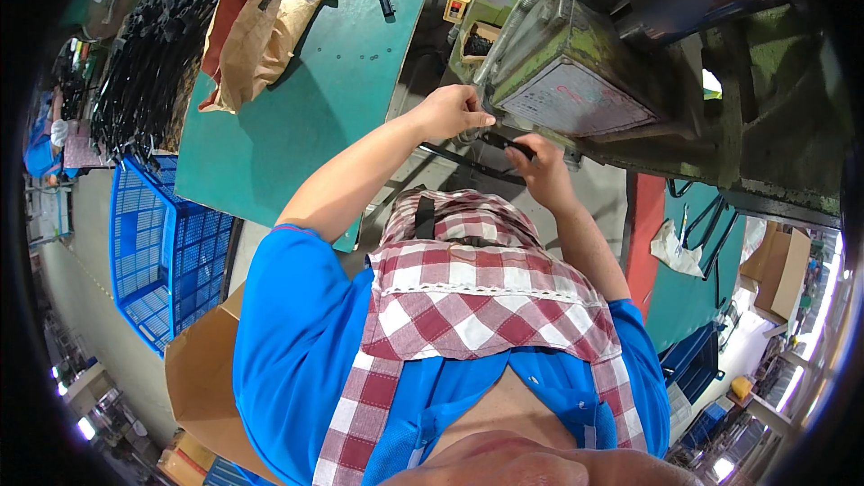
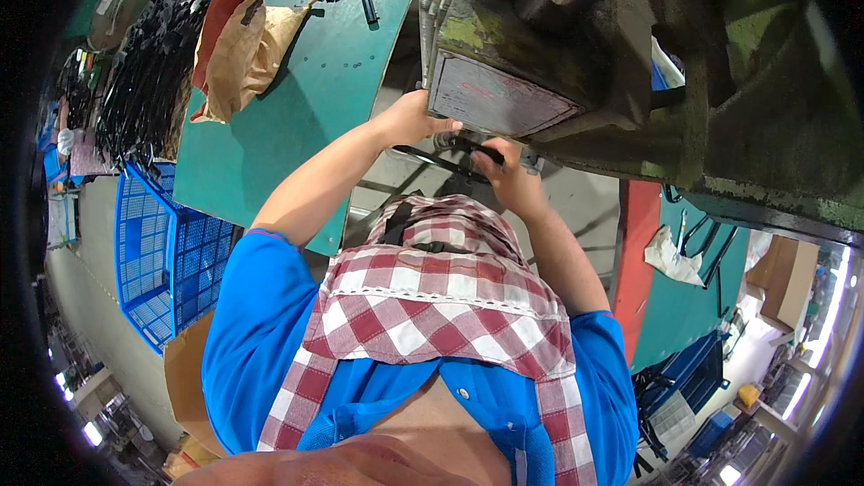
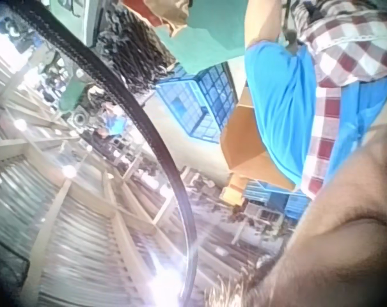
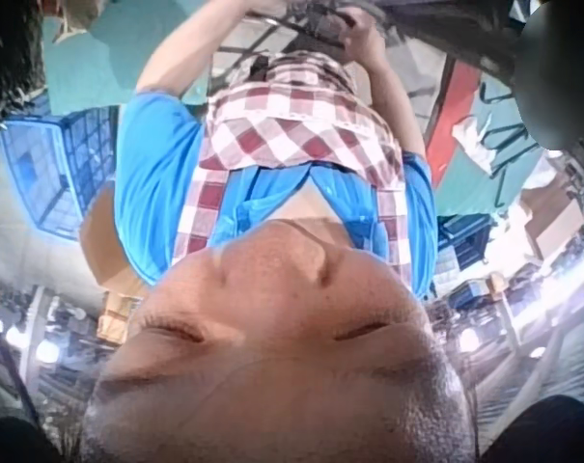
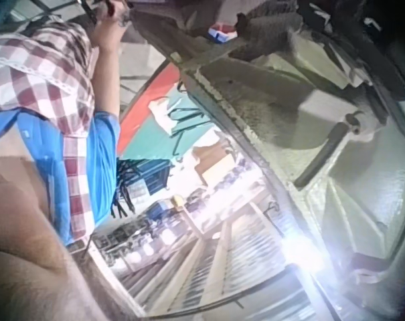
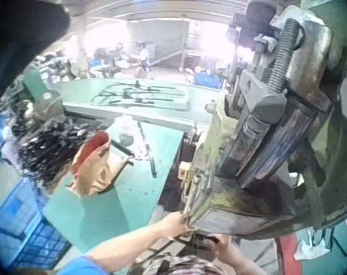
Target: The person uses a wrench to tighten small black rings on a red mat, then picks up black rods from a blue crate and places them into a green machine. The rods are processed and placed on the table.
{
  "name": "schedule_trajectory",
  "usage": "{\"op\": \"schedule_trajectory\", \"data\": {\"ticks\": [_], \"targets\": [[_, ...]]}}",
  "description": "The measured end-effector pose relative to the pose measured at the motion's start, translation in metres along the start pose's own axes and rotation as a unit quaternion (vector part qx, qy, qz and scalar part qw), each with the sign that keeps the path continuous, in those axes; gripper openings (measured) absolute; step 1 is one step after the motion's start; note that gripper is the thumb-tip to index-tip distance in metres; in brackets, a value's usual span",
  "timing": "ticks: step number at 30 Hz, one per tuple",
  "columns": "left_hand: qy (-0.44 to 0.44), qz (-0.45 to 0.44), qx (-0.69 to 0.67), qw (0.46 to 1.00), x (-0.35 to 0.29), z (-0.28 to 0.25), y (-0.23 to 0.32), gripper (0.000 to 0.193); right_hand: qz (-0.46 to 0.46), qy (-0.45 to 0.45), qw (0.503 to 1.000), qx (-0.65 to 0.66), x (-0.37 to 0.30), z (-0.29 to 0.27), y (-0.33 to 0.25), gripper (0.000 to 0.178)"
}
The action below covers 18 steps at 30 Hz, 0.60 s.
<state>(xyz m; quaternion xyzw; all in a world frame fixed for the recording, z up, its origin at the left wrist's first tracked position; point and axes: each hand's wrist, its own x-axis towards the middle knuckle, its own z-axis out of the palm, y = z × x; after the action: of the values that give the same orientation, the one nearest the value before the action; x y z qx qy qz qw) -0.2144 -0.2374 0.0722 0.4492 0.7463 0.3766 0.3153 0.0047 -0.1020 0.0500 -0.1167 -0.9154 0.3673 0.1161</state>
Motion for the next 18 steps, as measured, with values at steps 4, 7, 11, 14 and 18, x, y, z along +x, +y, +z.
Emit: {"op": "schedule_trajectory", "data": {"ticks": [4,7,11,14,18], "targets": [[-0.085,-0.136,-0.281,0.946,-0.007,-0.002,0.021,0.023,-0.106,0.033,0.992,-0.056,0.012,-0.002,0.007,0.034],[-0.071,-0.104,-0.232,0.965,-0.003,-0.001,0.020,0.020,-0.114,0.031,0.991,-0.057,0.021,-0.002,0.004,0.033],[-0.059,-0.121,-0.234,0.963,0.002,0.003,0.020,0.019,0.073,0.003,0.996,0.057,0.028,-0.007,-0.019,0.025],[-0.051,-0.126,-0.229,0.964,0.004,0.008,0.012,0.029,0.212,-0.056,0.973,0.069,0.036,-0.017,-0.033,0.030],[0.095,-0.093,0.045,0.990,-0.017,0.009,0.012,0.071,-0.035,0.097,0.993,-0.050,0.026,-0.002,-0.005,0.032]]}}
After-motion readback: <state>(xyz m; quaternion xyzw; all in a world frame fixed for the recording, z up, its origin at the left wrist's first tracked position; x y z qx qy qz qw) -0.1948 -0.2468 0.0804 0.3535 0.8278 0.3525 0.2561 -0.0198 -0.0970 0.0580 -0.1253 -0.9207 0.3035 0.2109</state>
